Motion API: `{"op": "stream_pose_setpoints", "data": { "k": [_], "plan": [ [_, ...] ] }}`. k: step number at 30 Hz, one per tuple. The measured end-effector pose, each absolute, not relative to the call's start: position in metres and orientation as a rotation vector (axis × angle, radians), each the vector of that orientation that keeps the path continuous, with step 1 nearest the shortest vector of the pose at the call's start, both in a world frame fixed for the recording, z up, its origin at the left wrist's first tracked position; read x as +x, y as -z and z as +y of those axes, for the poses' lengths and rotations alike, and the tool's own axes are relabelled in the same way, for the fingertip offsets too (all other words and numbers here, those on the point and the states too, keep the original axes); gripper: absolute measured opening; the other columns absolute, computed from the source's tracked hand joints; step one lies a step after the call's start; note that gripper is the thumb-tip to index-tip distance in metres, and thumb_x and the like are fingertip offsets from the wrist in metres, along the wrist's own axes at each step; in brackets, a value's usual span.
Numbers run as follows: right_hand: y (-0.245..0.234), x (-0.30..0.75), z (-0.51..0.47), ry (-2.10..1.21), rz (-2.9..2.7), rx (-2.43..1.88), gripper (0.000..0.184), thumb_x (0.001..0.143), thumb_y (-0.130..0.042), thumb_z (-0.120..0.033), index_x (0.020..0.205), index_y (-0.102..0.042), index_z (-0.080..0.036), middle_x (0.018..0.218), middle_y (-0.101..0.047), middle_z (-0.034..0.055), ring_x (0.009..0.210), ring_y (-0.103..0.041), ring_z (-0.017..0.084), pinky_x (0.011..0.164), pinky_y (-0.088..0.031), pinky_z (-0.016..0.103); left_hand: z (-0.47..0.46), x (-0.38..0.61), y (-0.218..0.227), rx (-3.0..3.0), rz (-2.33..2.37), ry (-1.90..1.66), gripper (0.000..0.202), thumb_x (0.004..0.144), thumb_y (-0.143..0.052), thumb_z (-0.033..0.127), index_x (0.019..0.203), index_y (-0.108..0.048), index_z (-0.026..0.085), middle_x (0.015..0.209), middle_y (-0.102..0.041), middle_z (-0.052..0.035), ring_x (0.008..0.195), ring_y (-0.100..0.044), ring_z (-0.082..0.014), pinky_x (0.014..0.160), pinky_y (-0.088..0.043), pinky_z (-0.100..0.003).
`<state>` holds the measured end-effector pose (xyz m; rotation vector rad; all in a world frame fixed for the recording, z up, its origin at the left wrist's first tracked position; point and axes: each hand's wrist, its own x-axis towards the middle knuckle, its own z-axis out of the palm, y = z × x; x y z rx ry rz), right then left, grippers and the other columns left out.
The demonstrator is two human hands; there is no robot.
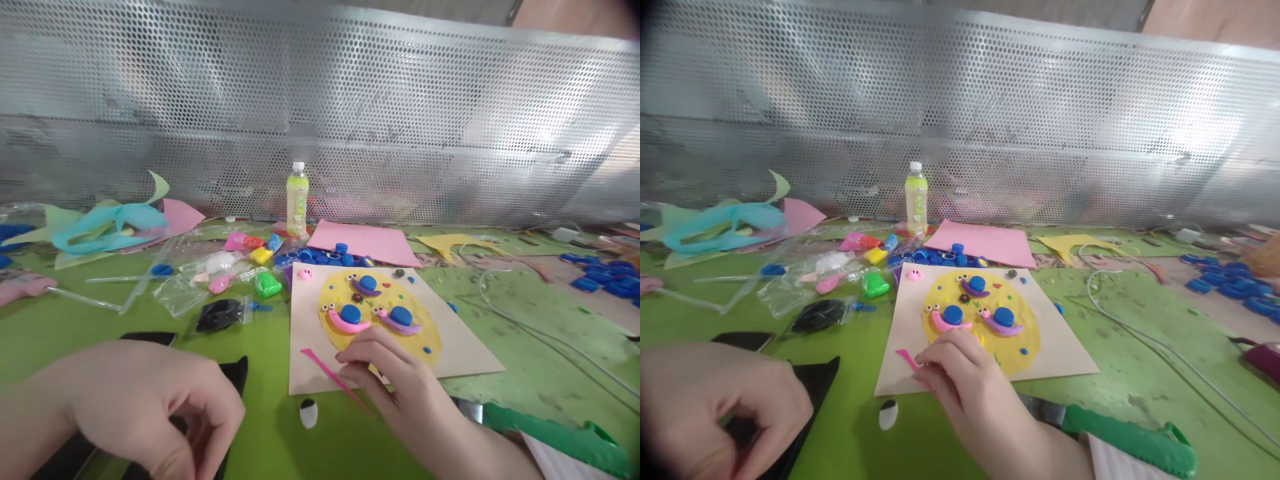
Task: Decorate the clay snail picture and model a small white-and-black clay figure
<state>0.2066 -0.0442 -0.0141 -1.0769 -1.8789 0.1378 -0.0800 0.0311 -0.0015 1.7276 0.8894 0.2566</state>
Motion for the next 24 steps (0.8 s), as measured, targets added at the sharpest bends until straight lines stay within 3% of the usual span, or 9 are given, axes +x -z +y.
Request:
{"op": "stream_pose_setpoints", "data": {
  "k": [4, 8, 10, 13, 18, 21, 24],
  "plan": [
    [0.014, 0.206, -0.045, -0.155, -1.883, -1.061, 0.012, 0.096, -0.057, -0.022, 0.086, -0.062, -0.019, 0.077, -0.065, 0.0023, 0.069, -0.064, 0.013, 0.06, -0.055, 0.021, 0.051, -0.075, -0.005, 1.709, 0.709, 0.125, 0.062, 0.051, -0.069, 0.084, 0.042, -0.067, 0.023, 0.043, -0.062, -0.0008, 0.043, -0.055, -0.0161, 0.04, -0.036, -0.022],
    [0.014, 0.207, -0.046, -0.165, -1.936, -1.005, 0.022, 0.1, -0.044, -0.014, 0.099, -0.066, -0.017, 0.09, -0.069, 0.0066, 0.08, -0.068, 0.013, 0.07, -0.056, 0.021, 0.061, -0.055, -0.05, 1.76, 0.674, 0.17, 0.049, 0.073, -0.067, 0.07, 0.067, -0.078, 0.023, 0.066, -0.075, -0.0031, 0.053, -0.061, -0.0158, 0.052, -0.046, -0.024],
    [0.016, 0.207, -0.046, -0.196, -1.954, -0.986, 0.016, 0.099, -0.051, -0.016, 0.097, -0.066, -0.018, 0.087, -0.069, 0.0058, 0.078, -0.067, 0.014, 0.069, -0.056, 0.022, 0.059, -0.041, -0.07, 1.839, 0.715, 0.168, 0.034, 0.078, -0.071, 0.056, 0.073, -0.077, 0.023, 0.073, -0.075, -0.0027, 0.061, -0.063, -0.0161, 0.058, -0.047, -0.024],
    [0.018, 0.207, -0.048, -0.223, -1.954, -0.982, 0.007, 0.093, -0.062, -0.019, 0.086, -0.064, -0.019, 0.078, -0.066, 0.003, 0.073, -0.063, 0.015, 0.065, -0.055, 0.024, 0.055, -0.021, -0.082, 2.021, 0.835, 0.15, 0.024, 0.074, -0.079, 0.045, 0.071, -0.072, 0.023, 0.076, -0.073, -0.0018, 0.067, -0.061, -0.0175, 0.061, -0.043, -0.025],
    [0.019, 0.209, -0.054, -0.252, -2.053, -0.961, 0.021, 0.095, -0.049, -0.005, 0.102, -0.064, -0.017, 0.089, -0.067, 0.0055, 0.079, -0.061, 0.014, 0.07, -0.053, 0.023, 0.046, -0.008, -0.067, 2.193, 0.719, 0.053, 0.007, 0.084, -0.072, 0.032, 0.084, -0.079, 0.031, 0.087, -0.075, 0.0042, 0.076, -0.064, -0.0154, 0.069, -0.043, -0.025],
    [0.026, 0.209, -0.053, -0.198, -2.116, -0.925, 0.011, 0.099, -0.052, -0.018, 0.093, -0.062, -0.017, 0.081, -0.066, 0.0041, 0.073, -0.058, 0.014, 0.066, -0.051, 0.022, 0.042, -0.01, -0.052, 2.209, 0.698, -0.002, 0.004, 0.081, -0.077, 0.03, 0.077, -0.079, 0.029, 0.078, -0.07, 0.0066, 0.069, -0.061, -0.0115, 0.062, -0.041, -0.022],
    [0.039, 0.208, -0.05, -0.09, -2.056, -0.901, 0.026, 0.102, -0.047, -0.029, 0.08, -0.056, -0.02, 0.071, -0.06, 0.0009, 0.066, -0.054, 0.012, 0.06, -0.046, 0.021, 0.04, -0.013, -0.042, 2.231, 0.732, -0.047, 0.014, 0.076, -0.082, 0.032, 0.07, -0.072, 0.025, 0.075, -0.066, 0.0085, 0.067, -0.06, -0.0088, 0.06, -0.04, -0.019]
  ]
}}
